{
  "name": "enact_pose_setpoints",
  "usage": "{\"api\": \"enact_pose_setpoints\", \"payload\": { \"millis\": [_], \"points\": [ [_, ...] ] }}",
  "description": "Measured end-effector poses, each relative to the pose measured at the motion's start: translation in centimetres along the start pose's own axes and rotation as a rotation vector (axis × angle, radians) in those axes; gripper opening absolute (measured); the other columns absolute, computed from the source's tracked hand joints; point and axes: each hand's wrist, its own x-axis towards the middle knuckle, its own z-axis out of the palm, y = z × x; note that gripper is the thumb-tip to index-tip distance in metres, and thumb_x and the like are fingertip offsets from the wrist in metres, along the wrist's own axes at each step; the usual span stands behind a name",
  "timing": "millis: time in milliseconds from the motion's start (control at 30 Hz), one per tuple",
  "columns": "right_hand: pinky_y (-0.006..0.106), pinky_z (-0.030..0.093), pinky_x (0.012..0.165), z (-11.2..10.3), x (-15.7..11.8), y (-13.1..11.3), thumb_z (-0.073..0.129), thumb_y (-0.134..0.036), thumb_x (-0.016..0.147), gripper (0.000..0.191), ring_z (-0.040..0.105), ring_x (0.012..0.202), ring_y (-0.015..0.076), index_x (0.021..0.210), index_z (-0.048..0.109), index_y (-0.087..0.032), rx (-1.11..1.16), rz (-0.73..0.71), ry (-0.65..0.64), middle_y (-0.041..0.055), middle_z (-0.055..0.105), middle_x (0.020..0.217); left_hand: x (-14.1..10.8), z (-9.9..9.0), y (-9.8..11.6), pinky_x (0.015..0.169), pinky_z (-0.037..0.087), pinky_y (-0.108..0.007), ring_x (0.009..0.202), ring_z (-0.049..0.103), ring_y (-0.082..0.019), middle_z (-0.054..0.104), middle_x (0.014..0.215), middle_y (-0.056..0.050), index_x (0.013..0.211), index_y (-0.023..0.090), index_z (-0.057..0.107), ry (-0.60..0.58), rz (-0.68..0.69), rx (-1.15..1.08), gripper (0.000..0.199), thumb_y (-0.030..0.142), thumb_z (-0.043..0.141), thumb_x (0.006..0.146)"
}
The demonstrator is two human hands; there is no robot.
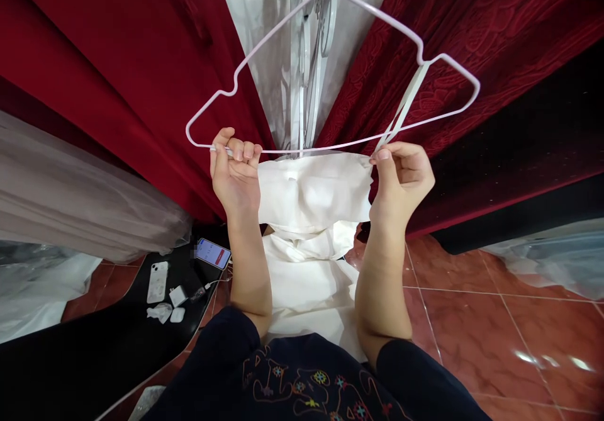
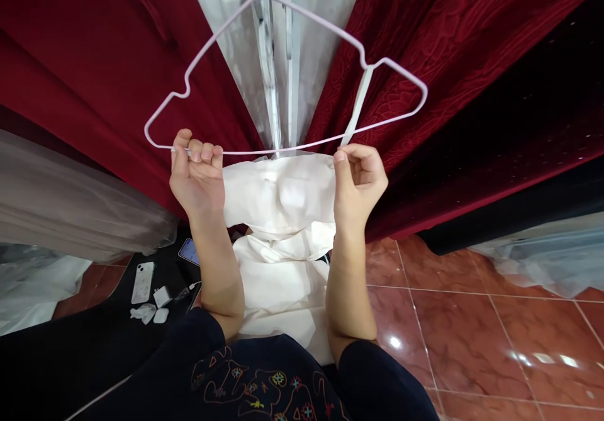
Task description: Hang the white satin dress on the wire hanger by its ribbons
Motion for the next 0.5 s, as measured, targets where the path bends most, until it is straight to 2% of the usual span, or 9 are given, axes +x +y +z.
{"api": "enact_pose_setpoints", "payload": {
  "millis": [133,200,333,500],
  "points": [
    [0.026,0.053,0.089,0.6,0.8,-0.3,0.077,-0.030,0.082,0.022,0.061,0.089,0.0077,0.097,0.062,-0.025,0.019,-0.062,0.027,-0.0020,0.062,0.100,0.0,-0.2,0.2,0.080,0.054,-0.025,0.065,0.046,-0.012,0.033,0.073,0.002,0.097,0.021,0.069,-0.018,0.008,0.022,0.037,0.023,0.035,0.111],
    [0.025,0.053,0.088,0.8,1.2,-0.3,0.076,-0.029,0.083,0.022,0.061,0.085,0.0073,0.097,0.060,-0.024,0.021,-0.049,0.021,-0.0025,0.063,0.094,0.0,-0.3,0.2,0.081,0.054,-0.026,0.065,0.047,-0.012,0.034,0.073,0.002,0.098,0.020,0.071,-0.025,0.008,0.005,0.037,0.023,0.037,0.111],
    [0.028,0.053,0.073,0.3,1.0,-0.5,0.074,-0.037,0.086,0.022,0.058,0.065,0.0089,0.097,0.059,-0.023,-0.002,0.052,-0.043,-0.0051,0.061,0.070,0.0,-0.3,0.1,0.078,0.054,-0.027,0.064,0.047,-0.012,0.035,0.071,0.002,0.097,0.018,0.073,-0.029,0.027,-0.029,0.039,0.022,0.036,0.111],
    [0.032,0.052,0.066,0.1,1.6,-2.9,0.072,-0.041,0.088,0.017,0.060,0.064,0.0109,0.091,0.074,-0.025,-0.127,0.053,-0.204,-0.0001,0.066,0.073,0.1,-0.3,-0.1,0.075,0.054,-0.027,0.062,0.047,-0.012,0.035,0.068,0.002,0.095,0.019,0.073,-0.006,0.056,-0.007,0.040,0.023,0.037,0.112]
  ]
}}
